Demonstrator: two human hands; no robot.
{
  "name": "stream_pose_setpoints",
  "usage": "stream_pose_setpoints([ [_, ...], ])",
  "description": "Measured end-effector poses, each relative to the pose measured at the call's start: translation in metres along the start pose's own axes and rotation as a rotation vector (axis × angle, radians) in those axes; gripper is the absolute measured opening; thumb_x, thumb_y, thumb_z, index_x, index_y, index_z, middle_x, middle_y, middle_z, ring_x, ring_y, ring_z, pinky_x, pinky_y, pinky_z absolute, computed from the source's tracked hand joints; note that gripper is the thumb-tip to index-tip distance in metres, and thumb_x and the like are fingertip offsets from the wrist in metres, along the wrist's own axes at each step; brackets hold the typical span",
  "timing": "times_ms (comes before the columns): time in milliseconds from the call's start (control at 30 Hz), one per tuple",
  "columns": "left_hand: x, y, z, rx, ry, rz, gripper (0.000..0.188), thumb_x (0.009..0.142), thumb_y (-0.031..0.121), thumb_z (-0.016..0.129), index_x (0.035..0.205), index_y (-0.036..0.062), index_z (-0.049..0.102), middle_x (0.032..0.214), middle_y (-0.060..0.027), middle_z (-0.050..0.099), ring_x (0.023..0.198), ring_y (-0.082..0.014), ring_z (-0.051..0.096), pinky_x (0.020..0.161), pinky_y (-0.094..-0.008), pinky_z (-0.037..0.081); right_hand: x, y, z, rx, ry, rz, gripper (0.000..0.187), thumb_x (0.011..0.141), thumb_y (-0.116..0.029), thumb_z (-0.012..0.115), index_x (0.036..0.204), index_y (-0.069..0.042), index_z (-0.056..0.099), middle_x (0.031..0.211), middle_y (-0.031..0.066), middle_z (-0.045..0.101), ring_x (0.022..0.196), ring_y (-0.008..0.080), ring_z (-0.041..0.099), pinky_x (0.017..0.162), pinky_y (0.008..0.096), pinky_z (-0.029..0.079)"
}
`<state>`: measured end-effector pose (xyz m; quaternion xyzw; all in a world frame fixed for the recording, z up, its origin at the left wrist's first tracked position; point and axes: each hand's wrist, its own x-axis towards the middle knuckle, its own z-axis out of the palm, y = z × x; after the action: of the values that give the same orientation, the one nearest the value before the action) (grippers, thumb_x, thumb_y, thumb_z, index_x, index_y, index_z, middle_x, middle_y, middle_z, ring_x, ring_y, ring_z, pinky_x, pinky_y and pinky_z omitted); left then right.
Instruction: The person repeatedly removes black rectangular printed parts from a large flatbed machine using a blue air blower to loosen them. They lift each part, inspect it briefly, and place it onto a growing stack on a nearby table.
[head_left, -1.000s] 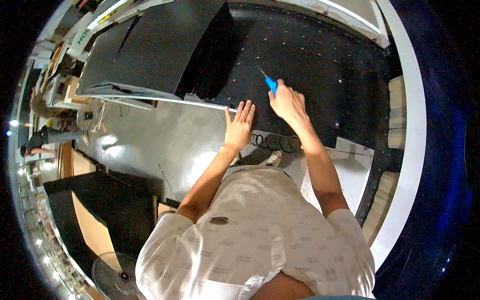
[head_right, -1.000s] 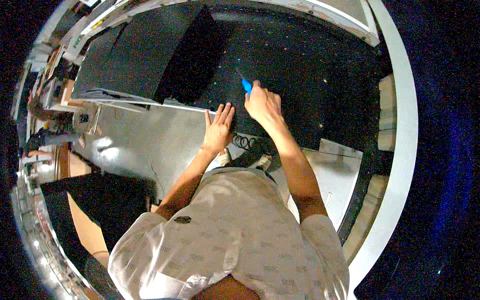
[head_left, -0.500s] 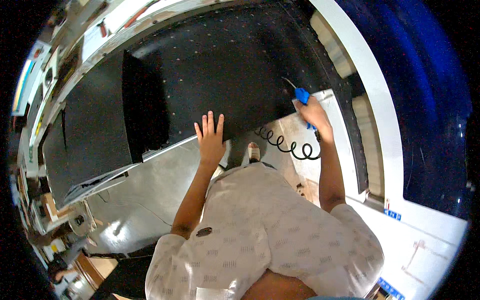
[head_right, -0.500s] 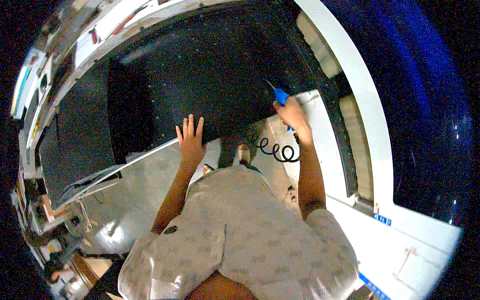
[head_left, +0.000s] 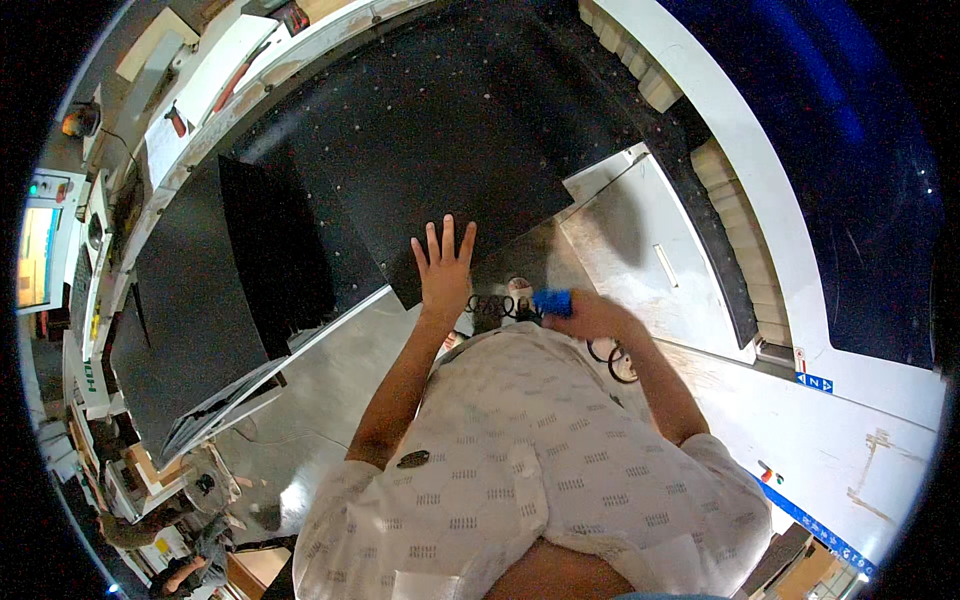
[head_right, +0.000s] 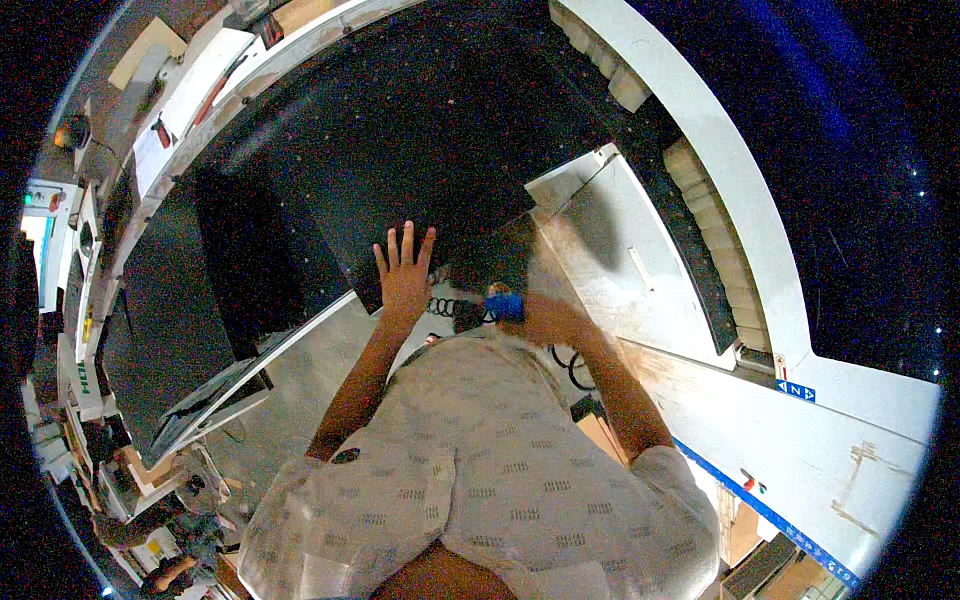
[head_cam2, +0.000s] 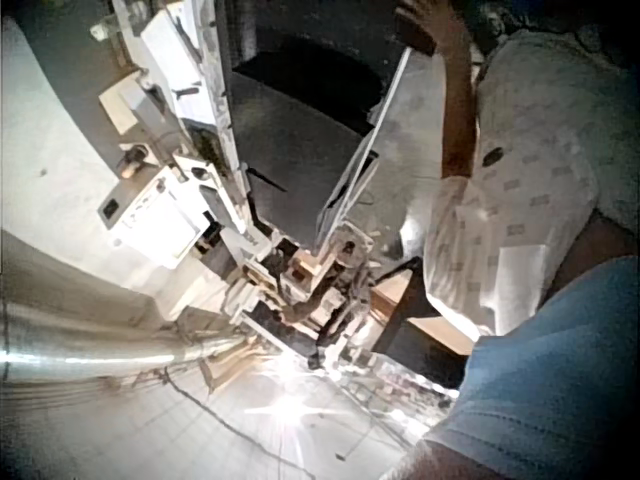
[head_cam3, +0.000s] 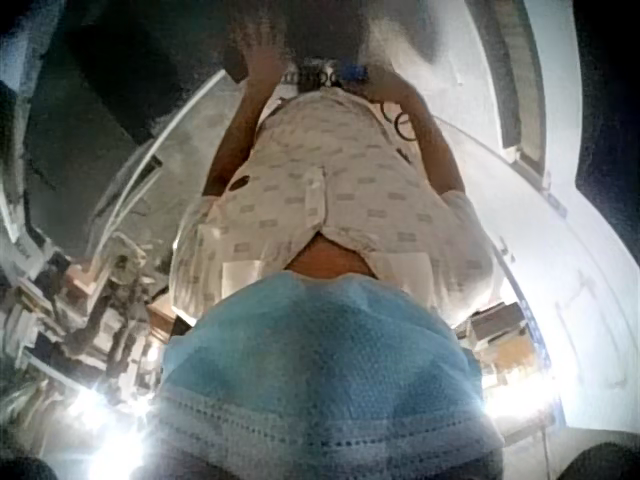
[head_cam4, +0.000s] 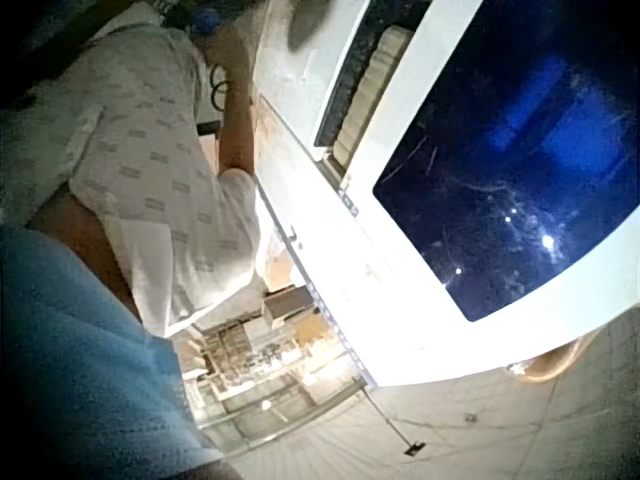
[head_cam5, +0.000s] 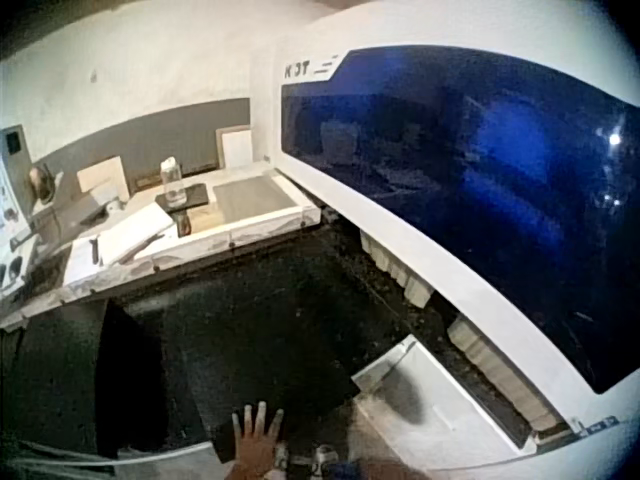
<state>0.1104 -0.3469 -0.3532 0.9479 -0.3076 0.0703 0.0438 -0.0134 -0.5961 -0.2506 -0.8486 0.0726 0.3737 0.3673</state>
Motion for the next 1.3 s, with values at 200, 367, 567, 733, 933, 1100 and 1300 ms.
stream_pose_setpoints([
  [200,0.033,-0.004,-0.107,-0.028,-0.239,-0.001,0.08,0.082,-0.003,0.064,0.155,0.0162,0.037,0.157,-0.0204,0.038,0.138,-0.0455,0.042,0.114,-0.0586,0.036,-0.031,-0.017,0.01,-0.022,0.159,-0.18,0.039,0.086,-0.044,0.073,0.098,-0.008,0.069,0.087,0.0165,0.071,0.084,0.0345,0.07,0.076,0.0457,0.054],
  [367,0.073,-0.033,-0.24,-0.179,0.237,-0.046,0.048,0.081,-0.004,0.063,0.123,0.0187,0.071,0.1,-0.0183,0.071,0.085,-0.037,0.071,0.076,-0.0458,0.058,-0.03,-0.042,-0.009,0.102,0.374,-0.445,0.036,0.085,-0.039,0.076,0.1,-0.007,0.069,0.087,0.0153,0.072,0.079,0.0325,0.07,0.073,0.0441,0.054],
  [567,0.065,-0.029,-0.267,-0.325,0.194,-0.037,0.053,0.076,-0.009,0.064,0.122,0.0172,0.072,0.11,-0.0153,0.071,0.091,-0.0336,0.072,0.08,-0.0398,0.057,0.02,0.028,-0.072,0.453,1.019,-0.155,0.025,0.086,-0.025,0.075,0.094,-0.003,0.069,0.078,0.0138,0.068,0.074,0.0226,0.067,0.069,0.0408,0.053],
  [733,0.002,0.002,-0.193,-0.22,0.102,-0.042,0.058,0.072,-0.01,0.062,0.123,0.0156,0.071,0.128,-0.0055,0.069,0.114,-0.0267,0.067,0.092,-0.039,0.055,0.046,0.118,-0.156,0.451,1.348,-0.203,0.022,0.09,-0.023,0.069,0.101,-0.005,0.07,0.076,0.009,0.067,0.072,0.0201,0.064,0.069,0.0341,0.05],
  [933,-0.054,0.037,-0.079,0.015,-0.118,-0.162,0.064,0.082,-0.003,0.06,0.141,0.0226,0.057,0.146,0.002,0.051,0.127,-0.0221,0.05,0.106,-0.0465,0.037,0.078,0.13,-0.215,0.097,1.427,0.084,0.032,0.083,-0.039,0.076,0.102,-0.014,0.074,0.091,0.017,0.071,0.085,0.0396,0.068,0.071,0.0487,0.052],
  [1100,-0.071,0.041,-0.04,-0.01,-0.069,-0.353,0.069,0.08,-0.002,0.061,0.144,0.0221,0.053,0.148,-0.0028,0.049,0.131,-0.0259,0.047,0.112,-0.0527,0.03,0.117,0.159,-0.203,0.034,1.532,0.329,0.054,0.074,-0.055,0.08,0.111,-0.015,0.076,0.096,0.0189,0.073,0.092,0.0412,0.07,0.078,0.0496,0.055],
  [1300,-0.095,0.049,-0.048,-0.252,0.136,-0.748,0.088,0.069,0.003,0.069,0.15,0.0217,0.043,0.154,-0.0172,0.036,0.141,-0.0389,0.033,0.117,-0.0564,0.021,0.134,0.196,-0.183,0.065,1.518,0.258,0.066,0.074,-0.069,0.075,0.098,-0.008,0.074,0.088,0.0161,0.073,0.081,0.0389,0.071,0.072,0.0506,0.055],
])
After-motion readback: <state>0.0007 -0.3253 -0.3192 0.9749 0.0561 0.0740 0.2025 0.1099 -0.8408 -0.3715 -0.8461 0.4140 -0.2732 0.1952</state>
